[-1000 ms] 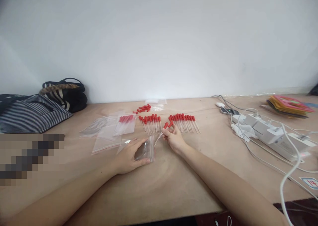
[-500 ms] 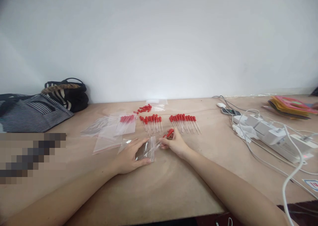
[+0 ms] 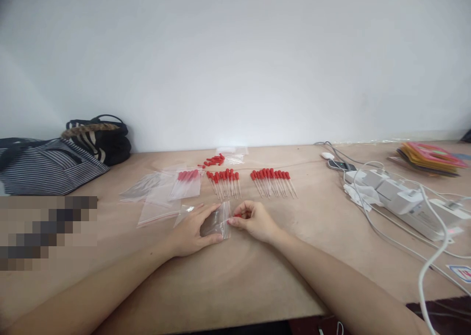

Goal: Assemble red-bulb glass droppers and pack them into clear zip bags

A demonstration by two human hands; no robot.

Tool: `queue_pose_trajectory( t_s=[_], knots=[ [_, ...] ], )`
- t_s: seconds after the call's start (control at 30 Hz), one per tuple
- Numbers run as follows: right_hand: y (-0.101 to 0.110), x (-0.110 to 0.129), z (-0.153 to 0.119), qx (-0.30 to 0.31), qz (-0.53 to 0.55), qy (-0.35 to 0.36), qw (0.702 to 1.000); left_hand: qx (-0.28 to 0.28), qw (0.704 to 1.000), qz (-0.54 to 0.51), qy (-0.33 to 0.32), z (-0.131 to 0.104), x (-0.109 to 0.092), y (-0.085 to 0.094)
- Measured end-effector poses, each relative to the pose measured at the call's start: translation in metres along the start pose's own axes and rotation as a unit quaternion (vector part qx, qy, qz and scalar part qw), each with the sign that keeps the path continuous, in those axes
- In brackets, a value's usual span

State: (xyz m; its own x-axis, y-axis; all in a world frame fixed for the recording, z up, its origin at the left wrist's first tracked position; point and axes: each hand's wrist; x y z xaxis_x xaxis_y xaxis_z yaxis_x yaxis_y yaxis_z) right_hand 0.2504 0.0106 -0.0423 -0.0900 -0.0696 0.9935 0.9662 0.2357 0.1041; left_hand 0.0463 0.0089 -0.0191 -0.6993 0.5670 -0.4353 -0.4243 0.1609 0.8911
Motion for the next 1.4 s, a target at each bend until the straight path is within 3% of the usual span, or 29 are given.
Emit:
queue_pose_trajectory(
  t_s=[0.1,0.33,0.4,0.47,0.57,0.73,0.93,1.13,1.4],
  knots=[
    [-0.003,-0.001,0.000,0.037,-0.013,0.022,0.999,-0.005,1.000,0.000,-0.008,0.001,-0.001,0.001],
    [-0.009,0.003,-0.001,0.053,-0.181,0.114,0.975,-0.001,1.000,0.012,-0.016,0.000,-0.006,0.004],
    [0.000,0.007,0.002,0.022,-0.256,0.148,0.955,0.005,1.000,0.016,-0.011,0.000,-0.006,0.004],
    [0.016,0.011,0.007,-0.048,-0.340,0.159,0.926,0.011,1.000,0.019,-0.003,0.000,-0.006,0.004],
    [0.038,0.013,0.014,-0.014,-0.390,0.140,0.910,0.011,1.000,0.018,0.008,0.000,-0.004,0.004],
    [0.052,0.011,0.014,0.107,-0.379,0.123,0.911,0.015,1.000,0.020,0.007,0.000,-0.003,0.004],
    [0.058,0.013,0.012,0.152,-0.365,0.117,0.911,0.017,0.999,0.024,0.021,-0.001,-0.005,0.005],
    [0.036,0.009,0.012,0.054,-0.278,0.122,0.951,0.013,1.000,0.023,0.003,0.000,-0.005,0.004],
    [-0.009,0.002,0.011,0.066,-0.110,0.143,0.981,0.001,1.000,0.006,-0.012,0.001,-0.008,0.004]
  ],
)
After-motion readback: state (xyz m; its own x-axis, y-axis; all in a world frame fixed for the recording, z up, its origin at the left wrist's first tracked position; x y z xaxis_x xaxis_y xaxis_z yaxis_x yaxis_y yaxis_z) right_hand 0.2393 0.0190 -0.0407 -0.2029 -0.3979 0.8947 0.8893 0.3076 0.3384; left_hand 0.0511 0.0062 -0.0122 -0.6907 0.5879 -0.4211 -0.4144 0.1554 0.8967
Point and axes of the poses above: each hand's wrist, its own z-axis towards the middle knuckle, its own y-axis out of the back of the hand, x = y × z, and after that the axes turned 4 degrees about -z, right-handed
